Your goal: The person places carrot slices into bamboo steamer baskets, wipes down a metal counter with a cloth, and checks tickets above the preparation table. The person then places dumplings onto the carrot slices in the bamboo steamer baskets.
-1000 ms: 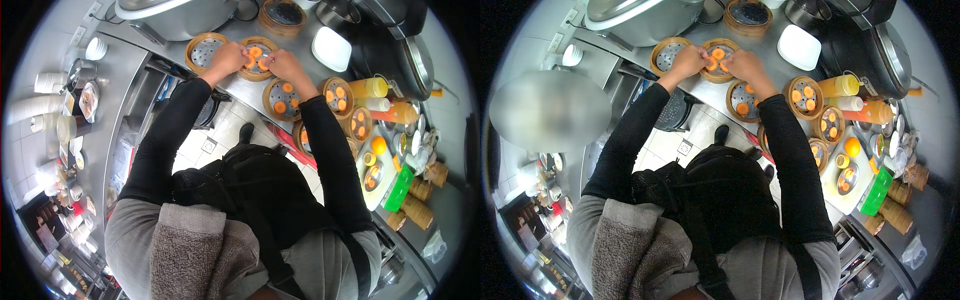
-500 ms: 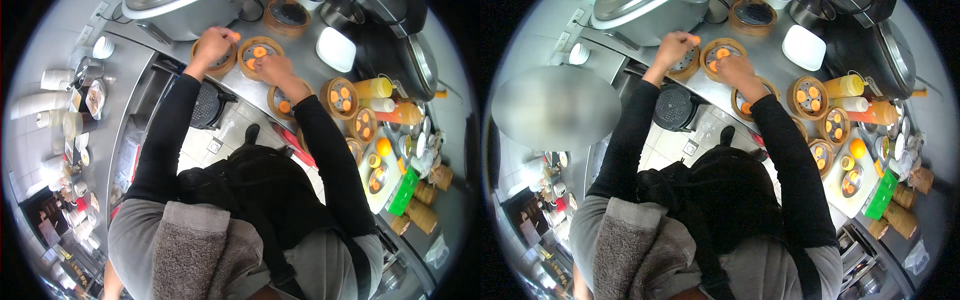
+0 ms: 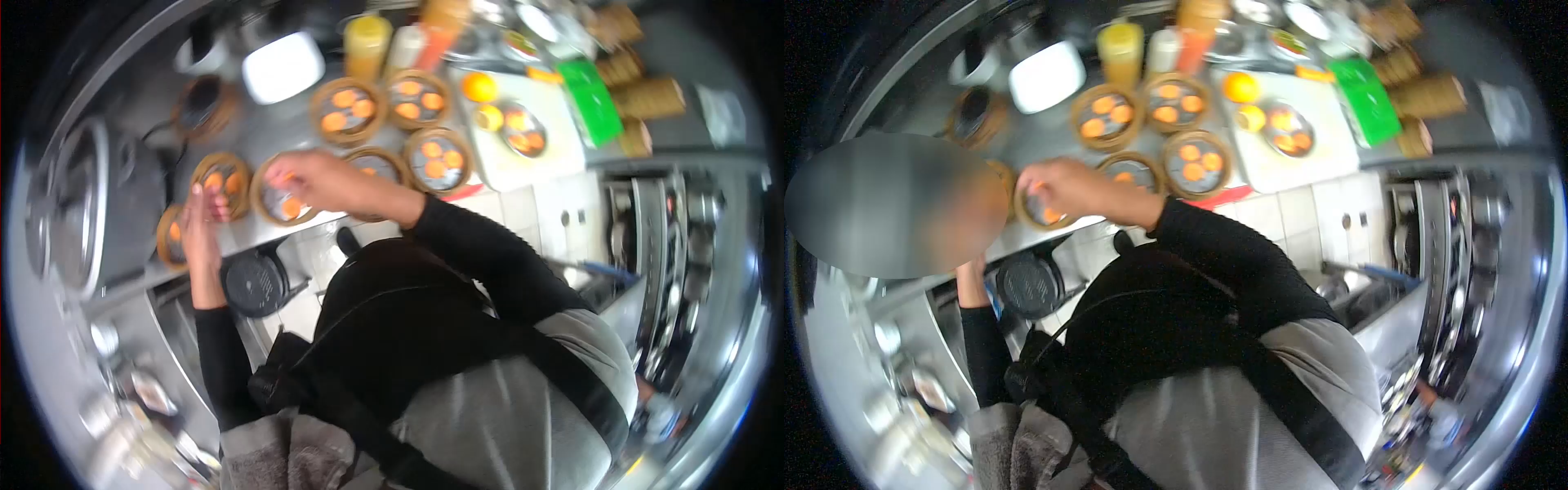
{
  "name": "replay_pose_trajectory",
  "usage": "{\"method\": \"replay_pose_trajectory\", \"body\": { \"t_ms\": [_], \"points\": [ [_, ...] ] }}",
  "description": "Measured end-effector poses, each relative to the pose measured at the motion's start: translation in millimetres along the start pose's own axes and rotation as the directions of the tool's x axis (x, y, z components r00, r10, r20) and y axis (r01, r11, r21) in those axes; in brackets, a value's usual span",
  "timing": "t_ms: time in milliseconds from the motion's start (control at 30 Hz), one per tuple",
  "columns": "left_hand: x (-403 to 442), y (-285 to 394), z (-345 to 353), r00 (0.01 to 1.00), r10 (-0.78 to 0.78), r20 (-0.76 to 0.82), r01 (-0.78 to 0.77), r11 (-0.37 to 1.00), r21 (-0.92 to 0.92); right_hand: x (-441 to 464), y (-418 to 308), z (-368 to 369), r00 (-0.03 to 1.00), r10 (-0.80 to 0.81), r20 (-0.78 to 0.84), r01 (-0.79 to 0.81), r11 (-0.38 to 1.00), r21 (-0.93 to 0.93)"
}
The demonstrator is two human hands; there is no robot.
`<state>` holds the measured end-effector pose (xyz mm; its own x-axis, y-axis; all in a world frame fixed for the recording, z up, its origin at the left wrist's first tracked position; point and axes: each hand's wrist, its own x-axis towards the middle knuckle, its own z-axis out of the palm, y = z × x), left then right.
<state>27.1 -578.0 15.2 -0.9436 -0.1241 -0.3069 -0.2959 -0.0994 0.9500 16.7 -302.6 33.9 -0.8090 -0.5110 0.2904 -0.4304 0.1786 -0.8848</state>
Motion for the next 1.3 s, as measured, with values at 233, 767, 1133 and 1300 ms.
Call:
{"method": "replay_pose_trajectory", "body": {
  "t_ms": [233,767,1133,1300],
  "points": [
    [-1.0,-30.3,207.9,0.646,-0.255,0.720,0.627,0.716,-0.308,-113.6,5.0,-156.3,0.955,0.041,-0.292,-0.122,0.957,-0.263],
    [-55.4,-58.2,510.4,0.602,-0.501,0.621,0.505,0.842,0.189,-263.5,120.2,-389.6,0.839,0.542,0.046,-0.460,0.752,-0.472],
    [-23.8,-78.8,553.7,0.638,-0.482,0.600,0.705,0.679,-0.204,-265.4,97.1,-409.8,0.886,0.399,-0.237,-0.461,0.705,-0.539],
    [-30.8,-61.0,536.6,0.595,-0.482,0.644,0.711,0.688,-0.142,-296.0,147.2,-385.4,0.795,0.563,-0.228,-0.391,0.188,-0.901]
  ]
}}
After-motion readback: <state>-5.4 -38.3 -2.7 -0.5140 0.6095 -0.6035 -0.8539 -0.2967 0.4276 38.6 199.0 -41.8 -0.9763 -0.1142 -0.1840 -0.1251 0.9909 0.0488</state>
